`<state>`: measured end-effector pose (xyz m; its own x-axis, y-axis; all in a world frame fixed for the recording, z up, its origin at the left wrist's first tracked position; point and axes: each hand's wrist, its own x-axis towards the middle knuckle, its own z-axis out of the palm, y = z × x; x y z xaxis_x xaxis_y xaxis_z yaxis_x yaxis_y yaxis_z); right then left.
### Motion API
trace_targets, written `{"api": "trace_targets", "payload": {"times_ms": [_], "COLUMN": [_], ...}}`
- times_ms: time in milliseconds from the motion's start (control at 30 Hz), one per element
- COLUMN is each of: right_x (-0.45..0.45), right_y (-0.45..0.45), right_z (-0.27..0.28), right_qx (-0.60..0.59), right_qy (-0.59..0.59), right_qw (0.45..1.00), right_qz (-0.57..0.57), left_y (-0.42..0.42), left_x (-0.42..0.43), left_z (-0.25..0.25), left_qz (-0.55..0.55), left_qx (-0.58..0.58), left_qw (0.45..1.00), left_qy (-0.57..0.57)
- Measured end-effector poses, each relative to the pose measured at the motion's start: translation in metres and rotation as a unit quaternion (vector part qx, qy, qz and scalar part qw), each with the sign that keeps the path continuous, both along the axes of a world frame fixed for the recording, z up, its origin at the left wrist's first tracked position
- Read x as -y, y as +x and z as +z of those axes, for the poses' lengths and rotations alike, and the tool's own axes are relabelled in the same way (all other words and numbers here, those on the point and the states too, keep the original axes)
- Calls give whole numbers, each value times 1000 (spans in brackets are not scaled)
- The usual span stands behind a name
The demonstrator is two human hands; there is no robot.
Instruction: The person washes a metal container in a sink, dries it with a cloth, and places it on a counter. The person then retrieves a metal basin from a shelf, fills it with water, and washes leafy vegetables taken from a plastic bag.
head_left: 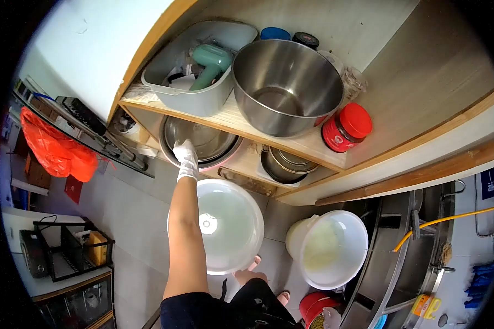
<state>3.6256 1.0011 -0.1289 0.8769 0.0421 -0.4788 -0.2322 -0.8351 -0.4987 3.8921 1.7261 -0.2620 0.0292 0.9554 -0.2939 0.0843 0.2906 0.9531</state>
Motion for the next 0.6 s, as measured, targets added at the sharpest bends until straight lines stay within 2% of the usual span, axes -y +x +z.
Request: {"api": "trace_targets", "payload": {"times_ms": [33,67,167,200,233,300,333,400,467,533,600], "right_x": [7,3,-30,-9,-16,-40,-66,-107,-169,-228,-293], "right_y": [-5,-4,23,17,32,60,81,113,144,180,214], "right_z": [-9,-7,17,-39,-38,-54,-50,-59,-56,-81,-78], "right_qx": [20,40,-44,68,30,20,9,40,1,-107,-214], "right_qy": [9,19,72,55,61,32,14,68,238,320,398], "right_qw": [999,998,996,994,992,985,979,964,942,912,871], "right_qz": [24,48,12,72,102,171,202,253,236,235,190], "left_y": [-6,-12,-54,-74,-92,-133,-159,-210,-258,-302,-345], "left_x": [0,-3,-3,-4,14,52,53,63,85,111,134], "left_z": [9,11,30,36,66,127,129,135,155,176,187], "left_qz": [0,13,-56,-86,-64,-55,-72,-64,-25,17,62], "left_qx": [-8,33,115,83,135,126,103,98,102,78,60], "left_qw": [1000,999,992,991,988,990,991,992,992,994,994], "left_qy": [23,15,24,60,28,-27,-34,-55,-69,-73,-73]}}
